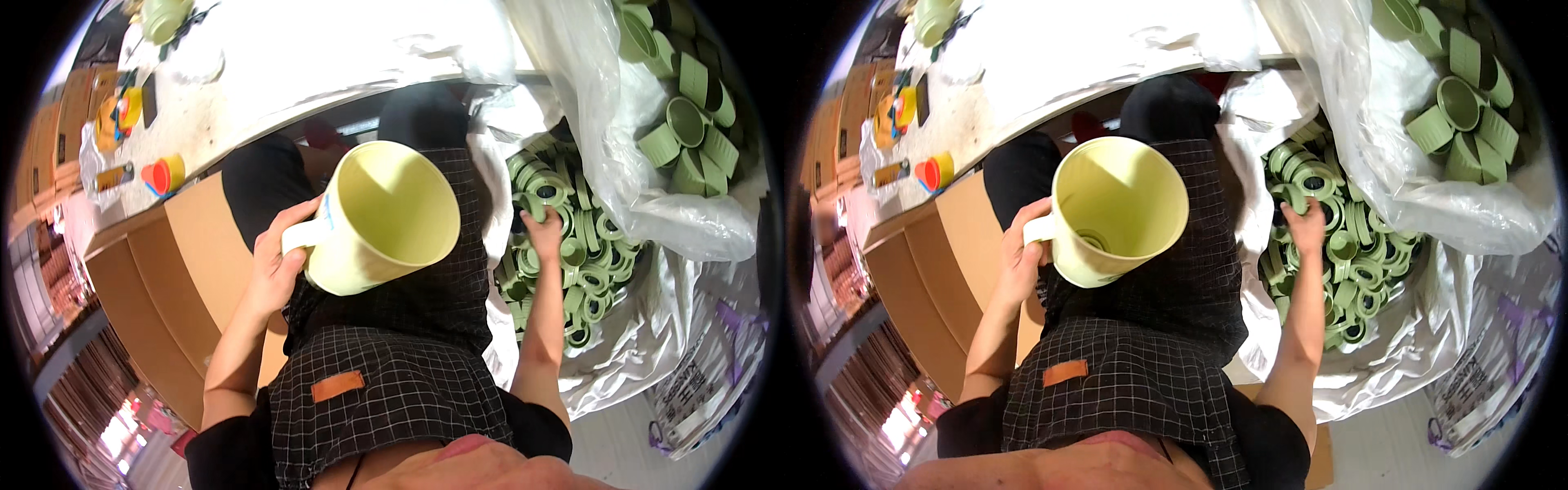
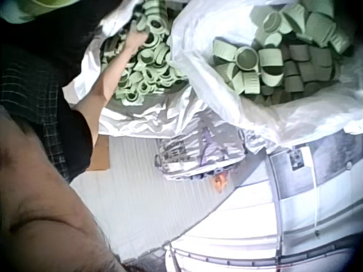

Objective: The person places green lids onto light yellow plastic jugs and then puts each jug into a plastic bag before placing it into a large cardboard box.

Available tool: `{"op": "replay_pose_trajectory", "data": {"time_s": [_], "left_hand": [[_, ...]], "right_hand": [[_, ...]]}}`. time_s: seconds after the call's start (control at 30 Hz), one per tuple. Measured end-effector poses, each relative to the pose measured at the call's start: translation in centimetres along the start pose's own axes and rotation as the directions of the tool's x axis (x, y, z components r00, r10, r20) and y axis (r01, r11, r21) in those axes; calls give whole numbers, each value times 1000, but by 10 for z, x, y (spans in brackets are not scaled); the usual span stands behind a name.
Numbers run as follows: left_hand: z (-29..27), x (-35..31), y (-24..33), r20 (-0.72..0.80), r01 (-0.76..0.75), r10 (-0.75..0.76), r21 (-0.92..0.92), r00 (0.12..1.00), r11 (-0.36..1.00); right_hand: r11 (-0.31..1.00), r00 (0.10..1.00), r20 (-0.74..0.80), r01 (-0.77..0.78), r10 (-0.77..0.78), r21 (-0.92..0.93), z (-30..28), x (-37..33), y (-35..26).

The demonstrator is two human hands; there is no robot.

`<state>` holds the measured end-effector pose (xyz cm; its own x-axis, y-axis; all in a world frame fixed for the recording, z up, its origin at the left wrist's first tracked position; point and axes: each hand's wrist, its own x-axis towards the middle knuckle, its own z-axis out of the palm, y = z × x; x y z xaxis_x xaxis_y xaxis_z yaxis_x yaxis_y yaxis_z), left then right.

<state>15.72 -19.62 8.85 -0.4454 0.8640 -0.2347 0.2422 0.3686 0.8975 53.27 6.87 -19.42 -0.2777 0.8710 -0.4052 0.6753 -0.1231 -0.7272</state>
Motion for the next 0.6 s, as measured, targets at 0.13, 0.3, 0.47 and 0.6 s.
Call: {"op": "replay_pose_trajectory", "data": {"time_s": [0.13, 0.3, 0.47, 0.6], "left_hand": [[3, 7, 3, 82, -93, 99, -79, 992, 993], [-7, -3, -5, 95, -169, 173, -53, 980, 984], [-14, -6, -15, 54, -226, 235, -136, 971, 965], [-15, -14, -21, 34, -178, 185, -148, 982, 973]], "right_hand": [[878, 906, -99, 423, -412, 225, -66, -55, -193], [294, 248, 205, 925, -947, 240, -13, -105, -331], [256, 219, 192, 945, -957, 202, -13, -126, -321], [327, 277, 242, 924, -930, 198, -7, -142, -326]]}}
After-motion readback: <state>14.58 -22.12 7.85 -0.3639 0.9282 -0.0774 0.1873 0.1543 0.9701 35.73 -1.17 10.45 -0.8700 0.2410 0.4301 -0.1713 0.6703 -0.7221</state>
